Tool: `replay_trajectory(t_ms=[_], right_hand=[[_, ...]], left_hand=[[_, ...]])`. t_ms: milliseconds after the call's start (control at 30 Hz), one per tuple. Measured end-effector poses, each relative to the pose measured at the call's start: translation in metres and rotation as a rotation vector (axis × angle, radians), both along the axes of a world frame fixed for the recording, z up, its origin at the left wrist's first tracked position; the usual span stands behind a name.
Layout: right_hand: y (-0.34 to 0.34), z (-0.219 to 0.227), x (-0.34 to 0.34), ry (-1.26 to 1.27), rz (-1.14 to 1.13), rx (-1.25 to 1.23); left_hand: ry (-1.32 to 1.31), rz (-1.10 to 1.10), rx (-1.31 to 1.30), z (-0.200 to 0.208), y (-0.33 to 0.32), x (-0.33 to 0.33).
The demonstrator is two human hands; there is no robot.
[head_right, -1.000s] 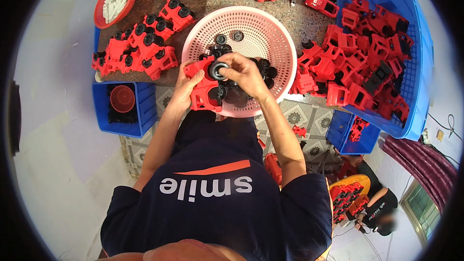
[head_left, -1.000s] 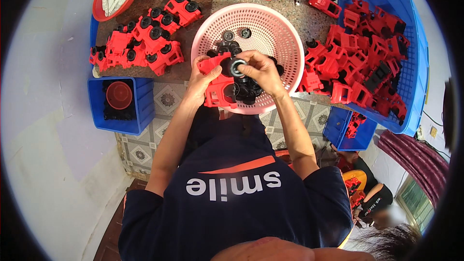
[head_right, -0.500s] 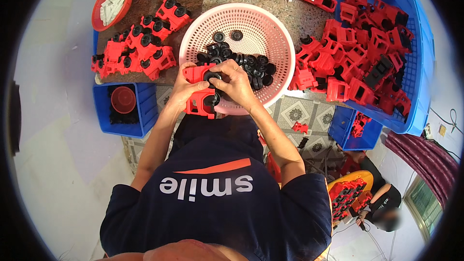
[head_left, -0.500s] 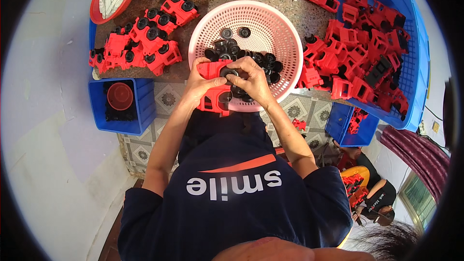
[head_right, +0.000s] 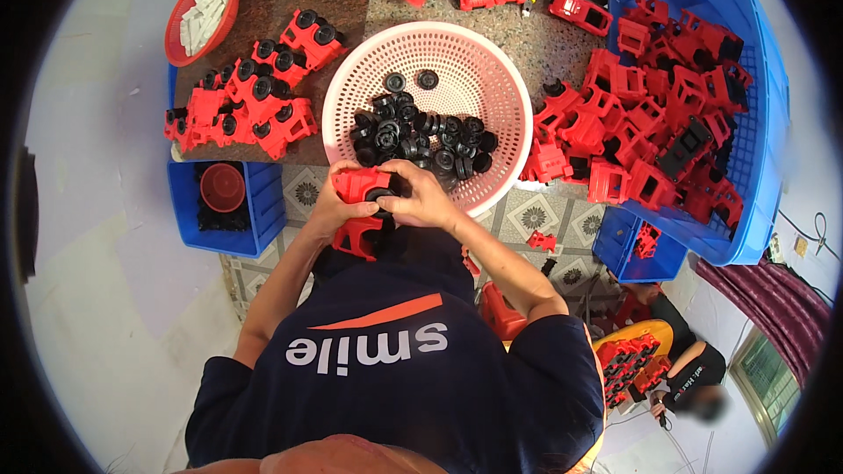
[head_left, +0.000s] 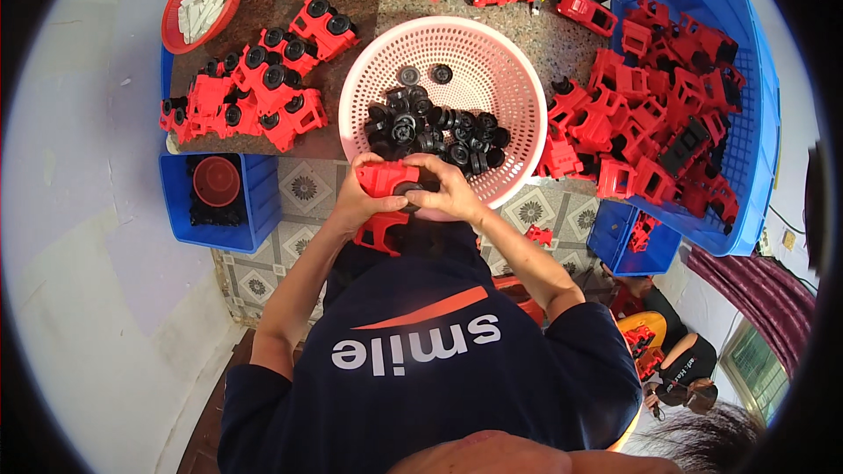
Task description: The recorder is assembling red toy car bodies by inserting black wheels into the chassis.
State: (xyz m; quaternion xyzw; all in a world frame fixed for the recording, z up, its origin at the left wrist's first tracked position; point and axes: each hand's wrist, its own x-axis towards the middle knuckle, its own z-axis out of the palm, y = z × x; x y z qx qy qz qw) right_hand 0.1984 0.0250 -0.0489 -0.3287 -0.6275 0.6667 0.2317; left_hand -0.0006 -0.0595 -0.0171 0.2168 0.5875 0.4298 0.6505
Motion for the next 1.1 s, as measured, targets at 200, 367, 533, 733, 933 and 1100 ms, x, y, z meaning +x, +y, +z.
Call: replay_trajectory(t_ms=[200,367,533,733,933,1100], right_hand=[[0.131,-0.094,-0.029,-0.74,-0.044,0.82],[0.167,-0.189,0.001,-0.843,0.093,0.801],[0.136,-0.083,0.001,-0.481,-0.192,0.239],[0.064,0.042,-0.006,0.028,-0.202,-0.317],[0.041,0.04,-0.013,-0.089,-0.148,-0.168],[0.035,0.034,-0.012,-0.113,-0.169,-0.275]], left_hand=[[-0.101,0.346,-0.06,0.007,0.023,-0.005],[-0.229,0.466,0.059,-0.005,0.059,-0.008],[-0.149,0.603,0.055,-0.025,0.075,-0.017],[-0.09,0.552,0.091,-0.034,0.093,-0.008],[-0.036,0.466,0.295,0.009,0.103,0.013],[-0.195,0.361,0.131,0.011,0.1,0.001]])
